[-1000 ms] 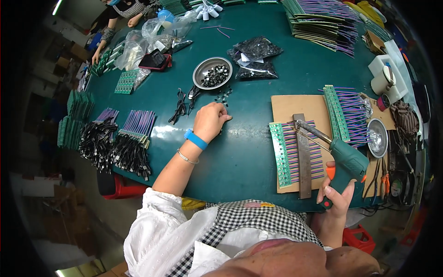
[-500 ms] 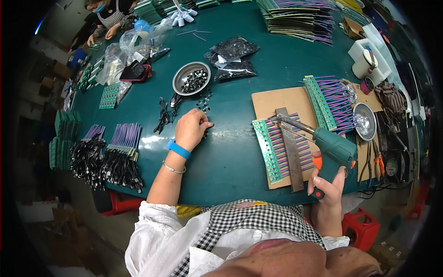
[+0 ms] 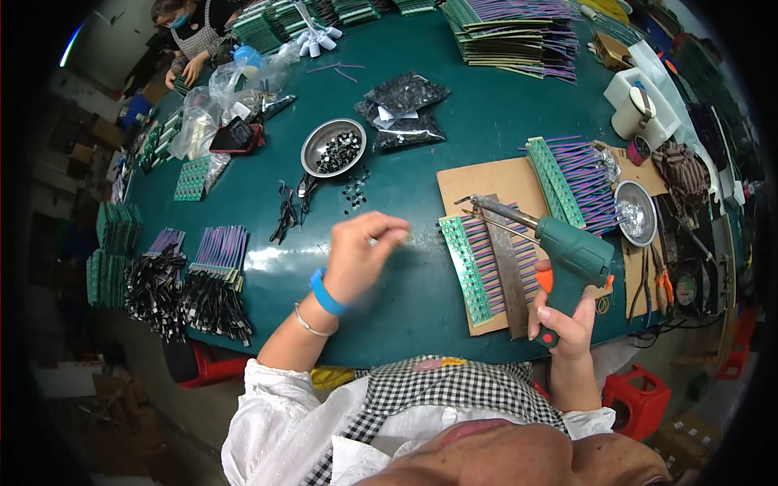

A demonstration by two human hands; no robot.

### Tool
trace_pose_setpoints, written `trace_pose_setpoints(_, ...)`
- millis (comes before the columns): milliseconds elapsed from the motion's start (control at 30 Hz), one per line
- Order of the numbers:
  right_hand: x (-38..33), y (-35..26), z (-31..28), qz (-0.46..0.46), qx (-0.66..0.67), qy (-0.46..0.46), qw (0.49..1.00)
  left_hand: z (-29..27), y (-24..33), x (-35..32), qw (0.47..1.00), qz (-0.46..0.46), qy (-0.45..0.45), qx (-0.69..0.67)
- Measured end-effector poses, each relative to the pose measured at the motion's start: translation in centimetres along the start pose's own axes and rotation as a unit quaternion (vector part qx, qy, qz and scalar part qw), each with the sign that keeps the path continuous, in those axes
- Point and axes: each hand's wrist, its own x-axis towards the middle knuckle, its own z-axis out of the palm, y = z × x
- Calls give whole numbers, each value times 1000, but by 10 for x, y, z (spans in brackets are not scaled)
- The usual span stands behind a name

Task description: The person solders small electronic components onto circuit board strips with a soldering iron.

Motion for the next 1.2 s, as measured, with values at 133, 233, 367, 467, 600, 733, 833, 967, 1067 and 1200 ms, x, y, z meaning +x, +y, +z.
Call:
trace_pose_setpoints(133,7,2,19,-11,34,-13,999,27,44,-14,987,141,-59,-46)
trace_pose_setpoints(233,9,4,35,25,47,-26,998,42,57,-12,938,332,-86,-54)
trace_pose_setpoints(367,12,9,38,24,65,-46,997,56,60,-19,919,388,-66,-31)
trace_pose_setpoints(467,10,8,35,31,73,-52,995,54,60,-20,912,408,-53,-3)
trace_pose_setpoints(600,11,7,33,45,62,-48,996,56,58,-23,914,401,-52,16)
trace_pose_setpoints(733,11,7,38,10,-49,3,999,54,58,-26,976,194,-92,-41)
trace_pose_setpoints(833,9,16,42,-48,-125,29,991,52,55,-28,971,14,-193,-138)
trace_pose_setpoints(967,6,21,39,-39,-171,7,985,45,55,-24,961,-27,-240,-135)
trace_pose_setpoints(1067,8,25,32,-15,-196,-35,980,42,49,-22,958,-27,-250,-137)
trace_pose_setpoints(1200,9,22,26,-72,-214,5,974,41,24,-15,924,-230,-221,-210)
